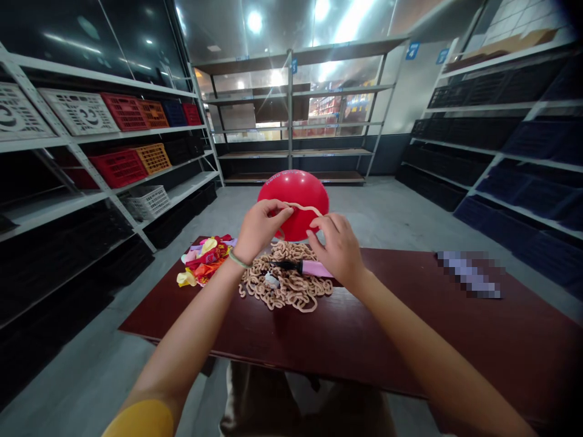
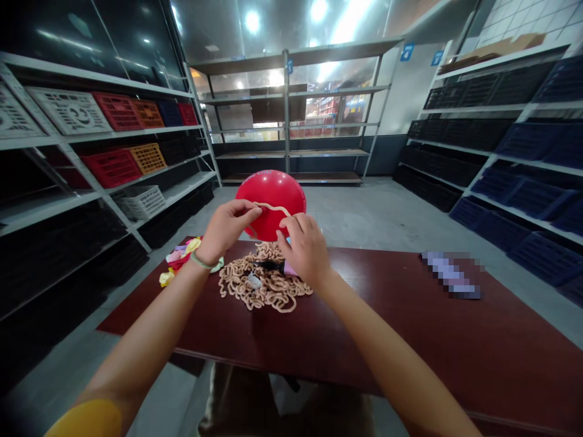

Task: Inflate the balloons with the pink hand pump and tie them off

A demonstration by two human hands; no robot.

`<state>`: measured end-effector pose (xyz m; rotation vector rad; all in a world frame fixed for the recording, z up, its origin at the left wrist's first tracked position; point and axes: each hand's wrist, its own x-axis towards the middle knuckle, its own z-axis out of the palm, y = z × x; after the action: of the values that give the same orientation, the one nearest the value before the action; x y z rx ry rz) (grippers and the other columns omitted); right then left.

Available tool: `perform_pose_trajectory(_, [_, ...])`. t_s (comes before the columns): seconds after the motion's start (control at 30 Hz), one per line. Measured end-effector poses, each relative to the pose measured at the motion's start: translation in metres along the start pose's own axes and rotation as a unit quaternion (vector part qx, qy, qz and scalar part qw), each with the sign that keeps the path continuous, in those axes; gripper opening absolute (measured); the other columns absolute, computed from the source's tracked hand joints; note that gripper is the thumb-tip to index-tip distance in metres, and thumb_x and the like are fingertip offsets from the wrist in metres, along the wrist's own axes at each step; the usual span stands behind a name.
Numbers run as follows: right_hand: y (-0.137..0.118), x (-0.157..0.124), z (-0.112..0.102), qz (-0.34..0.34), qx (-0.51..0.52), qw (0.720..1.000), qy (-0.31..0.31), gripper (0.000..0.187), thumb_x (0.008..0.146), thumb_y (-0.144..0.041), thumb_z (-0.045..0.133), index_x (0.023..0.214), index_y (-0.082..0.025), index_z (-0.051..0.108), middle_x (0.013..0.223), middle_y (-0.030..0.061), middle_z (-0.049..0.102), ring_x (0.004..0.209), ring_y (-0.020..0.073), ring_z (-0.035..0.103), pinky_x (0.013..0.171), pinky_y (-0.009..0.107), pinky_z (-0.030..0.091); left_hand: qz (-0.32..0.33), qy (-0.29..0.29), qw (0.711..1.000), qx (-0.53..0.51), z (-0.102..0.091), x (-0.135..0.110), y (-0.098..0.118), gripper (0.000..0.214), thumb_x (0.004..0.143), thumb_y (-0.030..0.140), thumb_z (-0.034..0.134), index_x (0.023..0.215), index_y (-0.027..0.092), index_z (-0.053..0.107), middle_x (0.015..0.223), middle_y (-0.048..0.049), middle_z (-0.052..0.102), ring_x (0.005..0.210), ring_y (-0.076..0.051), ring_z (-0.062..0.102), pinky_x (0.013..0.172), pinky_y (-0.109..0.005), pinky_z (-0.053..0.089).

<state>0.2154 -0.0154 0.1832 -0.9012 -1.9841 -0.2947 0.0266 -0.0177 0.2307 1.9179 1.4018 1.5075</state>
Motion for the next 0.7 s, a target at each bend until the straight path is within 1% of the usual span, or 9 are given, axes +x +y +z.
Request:
perform_pose_trajectory(0.07, [0.0, 0.003, -0.003, 0.015, 0.025, 1.0, 0.01, 0.007, 0.093, -0.023, 0.048, 0.096, -0.022, 0.055, 0.095, 0.0089, 0.058, 0.095, 0.0247, 0.053, 0.086, 0.039, 0.045, 0.049, 0.021, 0.997, 0.058, -0.004, 0.0, -0.001, 0.01, 0.081, 0.031, 0.07, 0.082, 0.023, 0.075, 0.092, -0.0062, 0.068, 0.09, -0.02, 0.063, 0.083, -0.036, 0.052])
perform_pose_trajectory(0.1, [-0.001, 0.004, -0.004, 0.019, 0.037, 0.999, 0.012, 0.007, 0.092, -0.022, 0.049, 0.096, -0.022, 0.054, 0.095, 0.0087, 0.057, 0.095, 0.0246, 0.053, 0.086, 0.039, 0.045, 0.063, 0.023, 0.995, 0.073, -0.005, -0.001, -0.001, 0.009, 0.081, 0.031, 0.07, 0.082, 0.023, 0.075, 0.096, -0.0066, 0.068, 0.095, -0.021, 0.062, 0.087, -0.037, 0.051])
perform_pose_trajectory(0.17, [-0.002, 0.005, -0.004, 0.022, 0.056, 0.998, 0.012, 0.007, 0.091, -0.021, 0.05, 0.096, -0.023, 0.053, 0.094, 0.0083, 0.057, 0.094, 0.0246, 0.054, 0.087, 0.041, 0.045, 0.062, 0.007, 0.995, 0.071, -0.005, -0.002, -0.001, 0.011, 0.082, 0.031, 0.069, 0.083, 0.022, 0.075, 0.097, -0.0066, 0.07, 0.096, -0.02, 0.063, 0.088, -0.036, 0.05])
perform_pose_trajectory(0.3, [-0.005, 0.003, -0.004, 0.022, 0.07, 0.997, 0.018, 0.009, 0.089, -0.021, 0.05, 0.097, -0.023, 0.054, 0.095, 0.0089, 0.057, 0.095, 0.0249, 0.053, 0.089, 0.042, 0.044, -0.012, -0.054, 0.998, 0.0, -0.004, -0.004, 0.001, 0.021, 0.087, 0.037, 0.062, 0.085, 0.02, 0.074, 0.079, -0.0046, 0.072, 0.069, -0.015, 0.064, 0.067, -0.029, 0.051])
perform_pose_trajectory(0.37, [-0.006, 0.002, -0.004, 0.019, 0.071, 0.997, 0.017, 0.008, 0.089, -0.024, 0.051, 0.097, -0.023, 0.054, 0.095, 0.0091, 0.057, 0.096, 0.0253, 0.053, 0.089, 0.043, 0.043, -0.05, -0.077, 0.994, -0.056, -0.003, -0.005, 0.002, 0.022, 0.088, 0.038, 0.061, 0.082, 0.02, 0.073, 0.073, -0.0042, 0.071, 0.06, -0.013, 0.063, 0.061, -0.027, 0.051])
perform_pose_trajectory(0.43, [-0.008, 0.001, -0.004, 0.012, 0.068, 0.998, 0.006, 0.009, 0.089, -0.029, 0.055, 0.096, -0.024, 0.054, 0.095, 0.0085, 0.058, 0.096, 0.026, 0.053, 0.089, 0.043, 0.043, -0.081, -0.091, 0.986, -0.115, -0.002, -0.006, 0.003, 0.02, 0.087, 0.035, 0.062, 0.08, 0.019, 0.072, 0.073, -0.0046, 0.071, 0.059, -0.012, 0.063, 0.063, -0.027, 0.053])
perform_pose_trajectory(0.5, [-0.01, 0.0, -0.004, -0.002, 0.056, 0.998, -0.012, 0.017, 0.086, -0.037, 0.061, 0.095, -0.024, 0.055, 0.094, 0.0083, 0.058, 0.097, 0.0269, 0.052, 0.09, 0.044, 0.043, -0.113, -0.093, 0.976, -0.159, 0.0, -0.007, 0.004, 0.017, 0.085, 0.033, 0.065, 0.079, 0.018, 0.071, 0.073, -0.0049, 0.072, 0.061, -0.012, 0.065, 0.066, -0.027, 0.056])
perform_pose_trajectory(0.63, [-0.012, -0.004, 0.0, -0.048, -0.001, 0.998, -0.042, 0.039, 0.077, -0.056, 0.067, 0.092, -0.022, 0.057, 0.095, 0.0097, 0.057, 0.099, 0.0292, 0.049, 0.096, 0.048, 0.04, -0.165, -0.076, 0.963, -0.202, 0.003, -0.007, 0.006, 0.014, 0.083, 0.03, 0.067, 0.079, 0.017, 0.07, 0.074, -0.005, 0.072, 0.065, -0.012, 0.067, 0.07, -0.028, 0.059])
perform_pose_trajectory(0.7, [-0.012, -0.006, 0.002, -0.059, -0.023, 0.997, -0.043, 0.044, 0.075, -0.063, 0.067, 0.09, -0.022, 0.057, 0.094, 0.0095, 0.057, 0.099, 0.0298, 0.049, 0.098, 0.05, 0.039, -0.173, -0.071, 0.959, -0.211, 0.004, -0.008, 0.007, 0.014, 0.083, 0.03, 0.067, 0.078, 0.017, 0.07, 0.075, -0.0053, 0.073, 0.068, -0.013, 0.068, 0.071, -0.029, 0.059])
